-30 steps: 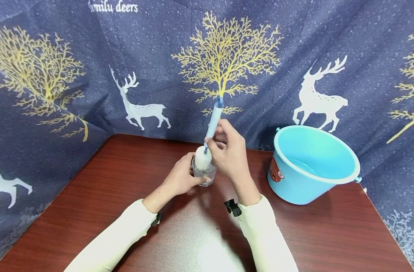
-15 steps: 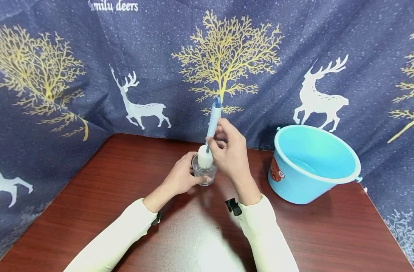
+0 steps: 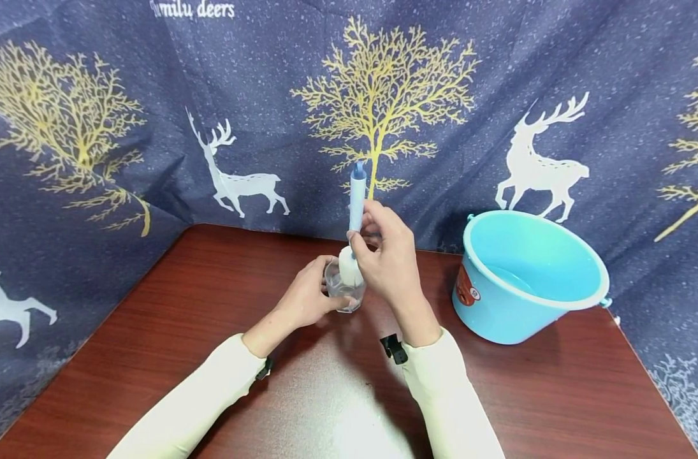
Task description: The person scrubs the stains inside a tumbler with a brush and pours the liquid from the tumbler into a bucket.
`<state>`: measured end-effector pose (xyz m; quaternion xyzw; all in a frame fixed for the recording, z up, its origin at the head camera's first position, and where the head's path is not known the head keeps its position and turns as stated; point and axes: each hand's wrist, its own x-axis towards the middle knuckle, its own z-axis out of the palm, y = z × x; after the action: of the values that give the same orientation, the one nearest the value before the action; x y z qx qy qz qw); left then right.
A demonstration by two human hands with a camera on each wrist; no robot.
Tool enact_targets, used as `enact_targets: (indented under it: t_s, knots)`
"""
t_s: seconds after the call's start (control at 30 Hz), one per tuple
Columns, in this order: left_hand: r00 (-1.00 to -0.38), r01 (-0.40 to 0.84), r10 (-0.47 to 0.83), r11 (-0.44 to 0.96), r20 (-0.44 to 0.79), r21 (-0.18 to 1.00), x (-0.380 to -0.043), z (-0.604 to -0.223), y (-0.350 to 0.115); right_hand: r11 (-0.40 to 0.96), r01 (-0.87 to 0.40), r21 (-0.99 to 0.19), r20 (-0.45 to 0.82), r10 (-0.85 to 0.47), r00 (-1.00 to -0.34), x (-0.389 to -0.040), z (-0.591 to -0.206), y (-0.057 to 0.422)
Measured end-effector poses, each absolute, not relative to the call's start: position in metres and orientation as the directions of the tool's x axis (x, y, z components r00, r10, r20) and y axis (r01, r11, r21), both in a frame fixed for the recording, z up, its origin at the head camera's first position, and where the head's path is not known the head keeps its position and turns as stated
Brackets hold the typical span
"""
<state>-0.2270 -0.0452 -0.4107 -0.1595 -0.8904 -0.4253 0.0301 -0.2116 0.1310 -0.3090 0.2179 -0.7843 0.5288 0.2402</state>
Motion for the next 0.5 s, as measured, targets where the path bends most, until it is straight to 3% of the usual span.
enact_targets:
  t_s: [0.5]
  knots:
    - [-0.946,0.316,0.258,0.597,0.197,0.737,-0.2262,-0.4100,-0.0448,0.378,-0.599,-0.706,0.612,-0.099,-0.785,-0.2092,-0.3080,0.1313]
